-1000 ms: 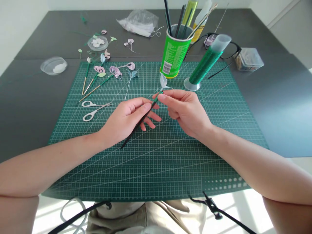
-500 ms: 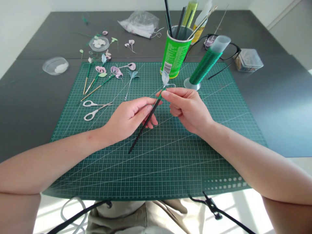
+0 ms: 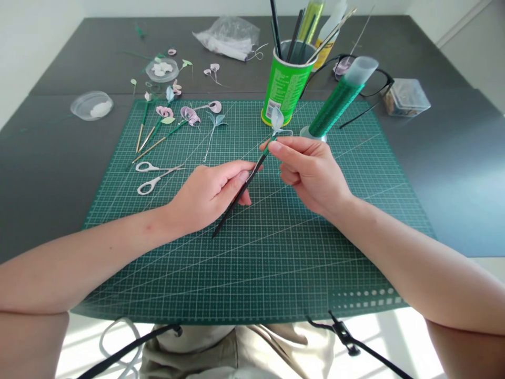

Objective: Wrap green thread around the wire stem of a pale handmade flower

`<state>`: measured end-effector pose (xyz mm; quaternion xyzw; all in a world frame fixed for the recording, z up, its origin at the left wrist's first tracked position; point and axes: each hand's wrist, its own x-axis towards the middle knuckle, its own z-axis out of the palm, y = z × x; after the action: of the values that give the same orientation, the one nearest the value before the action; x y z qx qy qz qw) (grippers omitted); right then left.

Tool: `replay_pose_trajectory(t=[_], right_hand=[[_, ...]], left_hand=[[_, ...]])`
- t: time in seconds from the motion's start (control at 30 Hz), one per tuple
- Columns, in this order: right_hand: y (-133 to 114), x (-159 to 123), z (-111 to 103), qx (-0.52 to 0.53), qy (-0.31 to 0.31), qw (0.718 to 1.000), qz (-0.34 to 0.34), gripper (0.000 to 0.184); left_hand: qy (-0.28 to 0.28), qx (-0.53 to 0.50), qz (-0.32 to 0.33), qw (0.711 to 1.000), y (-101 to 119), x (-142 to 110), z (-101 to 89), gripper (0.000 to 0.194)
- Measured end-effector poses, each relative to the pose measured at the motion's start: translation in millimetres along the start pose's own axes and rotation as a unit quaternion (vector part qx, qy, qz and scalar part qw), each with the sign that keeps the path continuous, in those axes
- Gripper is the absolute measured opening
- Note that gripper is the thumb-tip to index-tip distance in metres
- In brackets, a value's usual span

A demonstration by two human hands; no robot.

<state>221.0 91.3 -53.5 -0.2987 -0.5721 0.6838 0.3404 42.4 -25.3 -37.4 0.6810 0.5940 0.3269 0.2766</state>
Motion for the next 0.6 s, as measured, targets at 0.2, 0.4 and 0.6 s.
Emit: replay_pose_trajectory(t=[0.2, 0.4, 0.6], right_hand=[[-0.7, 0.4, 0.6, 0.002, 0.007, 1.000, 0.002, 0.014], [-1.1, 0.9, 1.6, 0.004, 0.001, 1.000, 0.003, 0.015], [-1.7, 0.3, 1.4, 0.000, -0.008, 1.000, -0.011, 0.020]], left_hand=[[0.028, 0.075, 0.015, 0.997, -2.6, -0.4, -2.2, 0.022], [0.010, 0.163, 0.054, 0.985, -1.6, 2.0, -5.4, 0.030], [-0.042, 0.058, -0.029, 0.997, 0.5, 5.9, -5.3, 0.035]])
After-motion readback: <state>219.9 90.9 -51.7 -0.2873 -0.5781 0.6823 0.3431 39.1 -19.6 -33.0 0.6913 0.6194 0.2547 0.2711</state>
